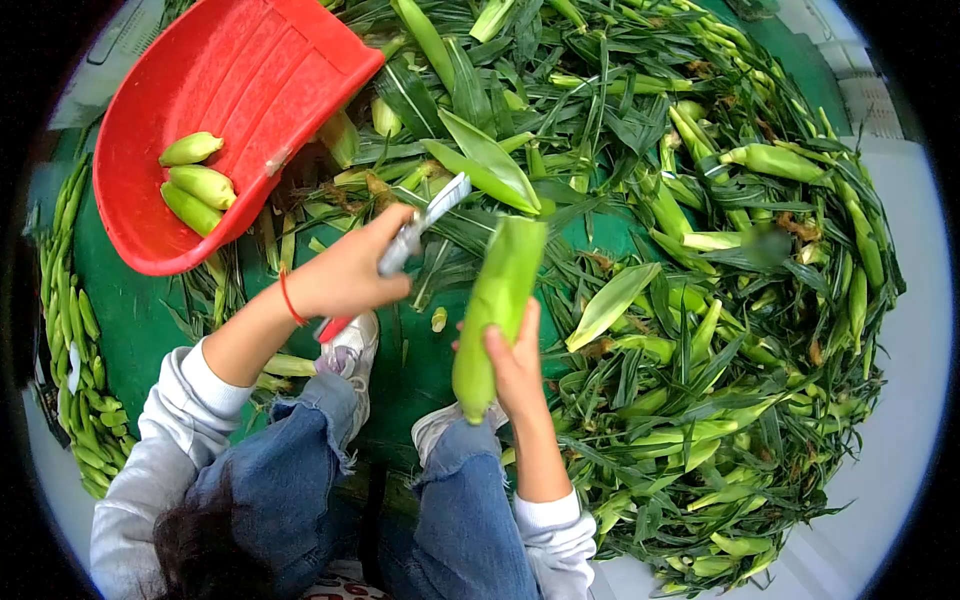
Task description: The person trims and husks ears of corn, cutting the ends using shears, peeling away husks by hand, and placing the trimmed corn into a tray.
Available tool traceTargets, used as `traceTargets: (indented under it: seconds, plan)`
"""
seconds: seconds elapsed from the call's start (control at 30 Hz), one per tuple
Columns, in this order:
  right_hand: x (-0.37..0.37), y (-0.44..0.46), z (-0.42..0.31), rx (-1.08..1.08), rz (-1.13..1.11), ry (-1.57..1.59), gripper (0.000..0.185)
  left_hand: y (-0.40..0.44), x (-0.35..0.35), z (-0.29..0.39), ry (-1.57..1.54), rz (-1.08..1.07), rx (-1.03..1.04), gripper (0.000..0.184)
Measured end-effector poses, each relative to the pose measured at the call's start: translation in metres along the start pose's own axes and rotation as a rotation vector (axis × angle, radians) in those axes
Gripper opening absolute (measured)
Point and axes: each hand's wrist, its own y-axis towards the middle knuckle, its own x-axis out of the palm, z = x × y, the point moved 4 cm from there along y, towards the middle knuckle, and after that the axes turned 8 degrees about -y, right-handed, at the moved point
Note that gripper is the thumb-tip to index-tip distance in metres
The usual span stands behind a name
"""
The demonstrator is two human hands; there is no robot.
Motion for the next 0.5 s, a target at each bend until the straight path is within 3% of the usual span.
traceTargets:
  seconds: [0.03,0.07,0.1,0.17,0.23,0.3,0.37,0.43,0.5]
  plan:
    - [0.001,-0.004,-0.013,-0.006,-0.016,0.06,0.068,0.0,-0.002,-0.002,0.404,0.117,0.175,0.051]
    - [0.005,-0.006,-0.028,-0.078,0.001,-0.184,0.068,-0.001,0.004,-0.011,0.807,0.231,0.348,0.051]
    - [0.008,0.001,-0.04,-0.254,0.018,-0.749,0.07,-0.006,0.013,-0.014,1.209,0.346,0.528,0.052]
    - [0.018,0.015,-0.051,0.009,-0.114,-1.207,0.071,-0.016,0.019,-0.013,1.075,0.258,0.53,0.053]
    - [-0.012,0.033,-0.036,0.06,0.18,-1.162,0.069,-0.031,0.015,-0.005,0.959,0.149,0.429,0.056]
    - [-0.025,0.031,-0.037,0.037,0.279,-0.79,0.058,-0.035,0.009,-0.021,0.392,0.125,0.34,0.058]
    - [0.012,0.024,-0.054,-0.264,0.067,-0.728,0.052,-0.042,0.015,-0.038,-0.639,-0.011,0.016,0.061]
    - [0.041,0.014,-0.057,-0.5,-0.013,-0.675,0.051,-0.048,0.004,-0.054,-0.821,-0.039,0.198,0.057]
    - [0.036,0.0,-0.077,-0.503,-0.096,-0.582,0.049,-0.067,-0.021,-0.058,-1.123,0.113,0.031,0.056]
